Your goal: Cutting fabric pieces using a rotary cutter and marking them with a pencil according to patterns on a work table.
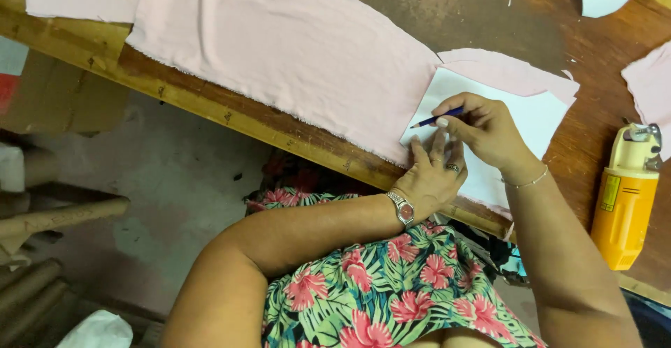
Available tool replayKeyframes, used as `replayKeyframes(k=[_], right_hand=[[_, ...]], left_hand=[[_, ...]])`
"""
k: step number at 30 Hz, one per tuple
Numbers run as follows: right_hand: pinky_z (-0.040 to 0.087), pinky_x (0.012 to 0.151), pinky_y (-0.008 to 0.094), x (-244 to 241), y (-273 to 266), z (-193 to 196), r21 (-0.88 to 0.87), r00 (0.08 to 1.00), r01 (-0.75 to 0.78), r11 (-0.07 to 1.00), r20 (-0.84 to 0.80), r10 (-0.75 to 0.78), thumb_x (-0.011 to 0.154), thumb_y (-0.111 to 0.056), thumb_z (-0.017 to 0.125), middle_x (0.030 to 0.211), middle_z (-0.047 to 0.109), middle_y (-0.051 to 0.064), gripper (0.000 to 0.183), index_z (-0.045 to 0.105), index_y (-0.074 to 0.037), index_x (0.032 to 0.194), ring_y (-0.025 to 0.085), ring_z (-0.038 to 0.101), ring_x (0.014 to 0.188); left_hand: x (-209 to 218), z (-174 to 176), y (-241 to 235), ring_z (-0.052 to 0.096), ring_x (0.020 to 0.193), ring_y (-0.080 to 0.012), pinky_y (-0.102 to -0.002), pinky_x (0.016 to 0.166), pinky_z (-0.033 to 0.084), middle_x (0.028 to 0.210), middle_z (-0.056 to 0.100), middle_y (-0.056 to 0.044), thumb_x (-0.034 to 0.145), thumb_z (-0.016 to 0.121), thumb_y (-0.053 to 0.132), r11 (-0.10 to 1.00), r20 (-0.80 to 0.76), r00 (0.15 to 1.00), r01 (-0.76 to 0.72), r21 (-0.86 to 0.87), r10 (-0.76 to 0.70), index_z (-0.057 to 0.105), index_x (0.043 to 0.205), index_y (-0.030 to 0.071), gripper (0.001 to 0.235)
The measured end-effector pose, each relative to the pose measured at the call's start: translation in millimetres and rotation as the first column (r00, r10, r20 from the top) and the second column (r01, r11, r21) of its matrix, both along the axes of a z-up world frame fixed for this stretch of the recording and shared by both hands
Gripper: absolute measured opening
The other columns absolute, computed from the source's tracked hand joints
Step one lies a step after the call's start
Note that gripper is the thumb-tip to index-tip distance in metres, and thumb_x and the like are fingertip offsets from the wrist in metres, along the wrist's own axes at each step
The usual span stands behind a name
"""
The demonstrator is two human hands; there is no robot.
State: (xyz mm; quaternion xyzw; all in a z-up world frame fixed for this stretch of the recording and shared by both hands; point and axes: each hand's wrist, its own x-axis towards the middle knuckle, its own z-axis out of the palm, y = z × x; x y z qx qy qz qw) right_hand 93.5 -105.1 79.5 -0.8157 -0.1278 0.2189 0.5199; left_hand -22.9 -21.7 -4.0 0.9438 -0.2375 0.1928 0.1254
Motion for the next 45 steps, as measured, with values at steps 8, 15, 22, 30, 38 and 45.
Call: replayKeyframes(k=[8,15,22,30,38,45], right_hand=[[0.052,0.062,0.03,6,35,36,-0.14,0.961,-0.276,0.951,-0.075,0.268,0.091,-0.004,0.073,0.076,0.076,0.015,0.007,0.076,-0.002,0.098,0.018,0.063,0.064],[0.056,0.073,0.037,4,46,41,-0.193,0.936,-0.352,0.916,-0.094,0.34,0.09,-0.006,0.074,0.081,0.079,0.016,0.008,0.077,-0.004,0.097,0.023,0.071,0.073],[0.056,0.069,0.036,19,42,33,-0.223,0.931,-0.365,0.904,-0.098,0.352,0.09,-0.008,0.076,0.079,0.079,0.014,0.009,0.077,-0.005,0.098,0.023,0.07,0.065],[0.051,0.062,0.03,31,41,35,-0.217,0.938,-0.348,0.912,-0.093,0.335,0.09,-0.007,0.077,0.074,0.076,0.012,0.008,0.078,-0.006,0.098,0.017,0.06,0.058],[0.051,0.06,0.029,47,33,25,-0.193,0.945,-0.328,0.925,-0.058,0.323,0.092,-0.006,0.076,0.073,0.073,0.013,0.009,0.077,-0.005,0.101,0.017,0.057,0.057],[0.051,0.058,0.03,47,37,27,-0.235,0.92,-0.392,0.889,-0.083,0.384,0.088,-0.007,0.077,0.072,0.076,0.011,0.008,0.079,-0.006,0.097,0.017,0.059,0.054]], left_hand=[[-1,-21,-13,0.053,0.122,-0.0662,-0.09,0.082,0.04,0.131,0.06,-0.03,0.093,0.052,0.011,1.0,-0.035,0.999,0.0,-0.017,0.0,0.066,0.123,0.001,0.034],[0,-35,-17,0.057,0.108,-0.0703,-0.092,0.074,0.041,0.12,0.063,-0.031,0.09,0.05,0.005,0.998,0.036,0.999,0.032,-0.056,-0.03,0.066,0.119,-0.002,0.034],[0,-16,-7,0.056,0.118,-0.0669,-0.089,0.076,0.044,0.129,0.062,-0.03,0.093,0.05,0.008,0.999,-0.005,0.999,0.042,-0.005,-0.042,0.065,0.122,0.0,0.034],[-1,0,3,0.052,0.122,-0.0703,-0.086,0.074,0.047,0.138,0.056,-0.034,0.095,0.049,0.005,0.999,-0.009,1.0,0.014,0.04,-0.014,0.063,0.124,-0.004,0.033],[0,11,9,0.049,0.125,-0.0713,-0.085,0.073,0.048,0.145,0.05,-0.035,0.096,0.048,0.004,0.996,-0.083,0.996,0.036,0.085,-0.029,0.06,0.129,-0.004,0.035],[-1,7,6,0.048,0.124,-0.0729,-0.087,0.073,0.046,0.143,0.051,-0.036,0.097,0.049,0.004,0.996,-0.072,0.997,0.03,0.088,-0.024,0.058,0.13,-0.005,0.036]])
